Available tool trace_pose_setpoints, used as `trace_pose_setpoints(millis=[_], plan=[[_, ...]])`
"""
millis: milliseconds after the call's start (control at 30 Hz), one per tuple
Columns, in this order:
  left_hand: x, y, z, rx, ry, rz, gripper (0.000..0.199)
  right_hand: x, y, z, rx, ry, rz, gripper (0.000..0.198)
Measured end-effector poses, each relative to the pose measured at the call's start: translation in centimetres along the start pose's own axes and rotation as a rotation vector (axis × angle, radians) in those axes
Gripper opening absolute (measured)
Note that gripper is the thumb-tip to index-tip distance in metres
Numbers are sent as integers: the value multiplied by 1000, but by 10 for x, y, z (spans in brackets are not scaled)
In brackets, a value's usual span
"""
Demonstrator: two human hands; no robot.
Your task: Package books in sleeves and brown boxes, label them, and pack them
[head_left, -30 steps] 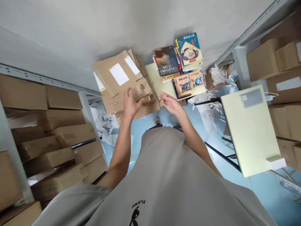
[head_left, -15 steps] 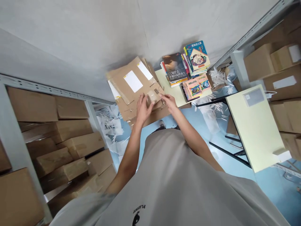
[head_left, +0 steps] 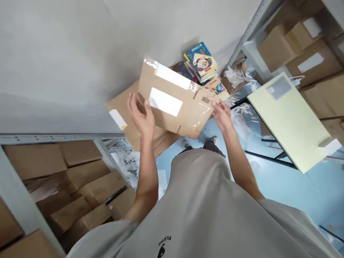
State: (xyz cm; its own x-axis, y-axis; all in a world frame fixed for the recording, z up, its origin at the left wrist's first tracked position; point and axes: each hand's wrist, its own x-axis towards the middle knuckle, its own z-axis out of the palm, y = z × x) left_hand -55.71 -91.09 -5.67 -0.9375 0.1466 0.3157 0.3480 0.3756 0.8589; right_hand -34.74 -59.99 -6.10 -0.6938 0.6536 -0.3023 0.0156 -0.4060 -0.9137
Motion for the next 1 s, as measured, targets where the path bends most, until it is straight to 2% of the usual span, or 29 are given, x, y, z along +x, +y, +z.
trace_pose_setpoints(millis=[100, 233, 367, 433, 600, 733, 867, 1000], plan=[[-4, 26, 61, -112, -175, -3, 78, -10, -17, -82, 2, 140, -68, 64], [-26, 70, 147, -249, -457, -4, 78, -34, -28, -183, 17, 330, -155, 60], [-45, 116, 229, -350, -748, -14, 79, -57, -36, -266, 23, 475, -182, 58], [-55, 137, 269, -382, -839, -34, 79, -66, -42, -301, 36, 526, -179, 59], [-91, 186, 359, -391, -939, -102, 79, -86, -59, -378, 34, 565, -136, 68], [-124, 223, 421, -396, -1014, -124, 73, -101, -73, -429, 1, 631, -136, 62], [-150, 254, 475, -382, -1108, -92, 67, -110, -83, -470, -6, 749, -188, 58], [-165, 273, 523, -383, -1187, -80, 58, -106, -86, -500, -23, 809, -200, 57]])
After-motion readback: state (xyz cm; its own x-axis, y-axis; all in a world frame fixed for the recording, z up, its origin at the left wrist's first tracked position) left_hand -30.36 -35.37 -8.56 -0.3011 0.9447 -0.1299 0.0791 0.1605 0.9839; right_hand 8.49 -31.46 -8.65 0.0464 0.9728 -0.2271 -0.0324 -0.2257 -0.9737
